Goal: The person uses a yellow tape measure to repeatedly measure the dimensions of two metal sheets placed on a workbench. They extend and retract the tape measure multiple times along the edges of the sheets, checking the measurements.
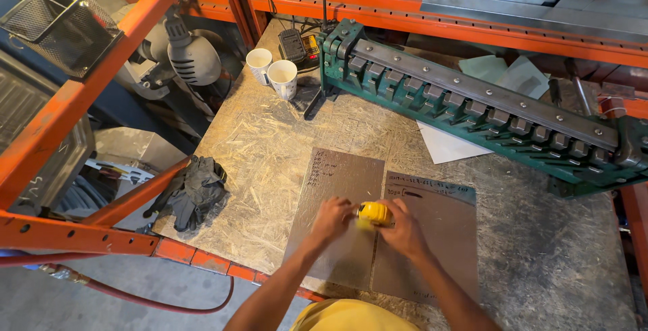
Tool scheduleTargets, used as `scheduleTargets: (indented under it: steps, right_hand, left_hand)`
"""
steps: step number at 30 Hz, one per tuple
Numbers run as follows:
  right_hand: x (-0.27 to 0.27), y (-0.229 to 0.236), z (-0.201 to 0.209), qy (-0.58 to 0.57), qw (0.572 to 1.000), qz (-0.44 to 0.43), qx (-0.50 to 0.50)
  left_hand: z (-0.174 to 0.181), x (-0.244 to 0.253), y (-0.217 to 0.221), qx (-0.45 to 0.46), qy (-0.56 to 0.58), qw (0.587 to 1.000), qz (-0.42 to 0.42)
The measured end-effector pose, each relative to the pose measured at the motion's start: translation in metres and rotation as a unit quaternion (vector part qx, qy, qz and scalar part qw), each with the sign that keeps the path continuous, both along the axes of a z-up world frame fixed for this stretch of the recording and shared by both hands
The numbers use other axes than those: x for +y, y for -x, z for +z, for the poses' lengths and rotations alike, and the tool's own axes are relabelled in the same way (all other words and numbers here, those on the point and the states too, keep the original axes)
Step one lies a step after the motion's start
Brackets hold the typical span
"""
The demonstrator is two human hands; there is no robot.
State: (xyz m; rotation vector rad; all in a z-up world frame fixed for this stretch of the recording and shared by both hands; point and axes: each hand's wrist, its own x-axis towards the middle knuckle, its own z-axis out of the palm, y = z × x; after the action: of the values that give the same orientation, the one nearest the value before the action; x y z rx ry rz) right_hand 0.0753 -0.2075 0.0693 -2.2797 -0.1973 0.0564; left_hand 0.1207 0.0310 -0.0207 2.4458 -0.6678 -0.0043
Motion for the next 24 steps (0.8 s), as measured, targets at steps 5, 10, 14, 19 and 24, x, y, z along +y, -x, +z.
scheduleTargets:
  steps: [5,10,14,19,24]
  right_hand:
    - [-0.007,0.042,-0.024,-0.008,0.996,-0.008,0.091]
    - [-0.025,0.097,-0.052,-0.037,0.993,-0.018,0.107]
    - [-0.037,0.13,-0.055,-0.051,0.988,-0.055,0.138]
    - [-0.054,0.15,-0.062,-0.017,0.994,-0.065,0.091]
    - [-0.102,0.163,-0.068,0.028,0.983,-0.103,0.149]
  left_hand:
    - [0.025,0.0,0.063,0.081,-0.005,0.997,-0.015]
    - [0.042,-0.005,0.113,0.052,-0.028,0.996,-0.073]
    - [0.033,-0.017,0.133,-0.01,0.008,0.993,-0.12]
    - [0.011,-0.024,0.133,-0.081,-0.051,0.978,-0.184]
    - [0.002,-0.02,0.13,-0.135,-0.034,0.973,-0.185]
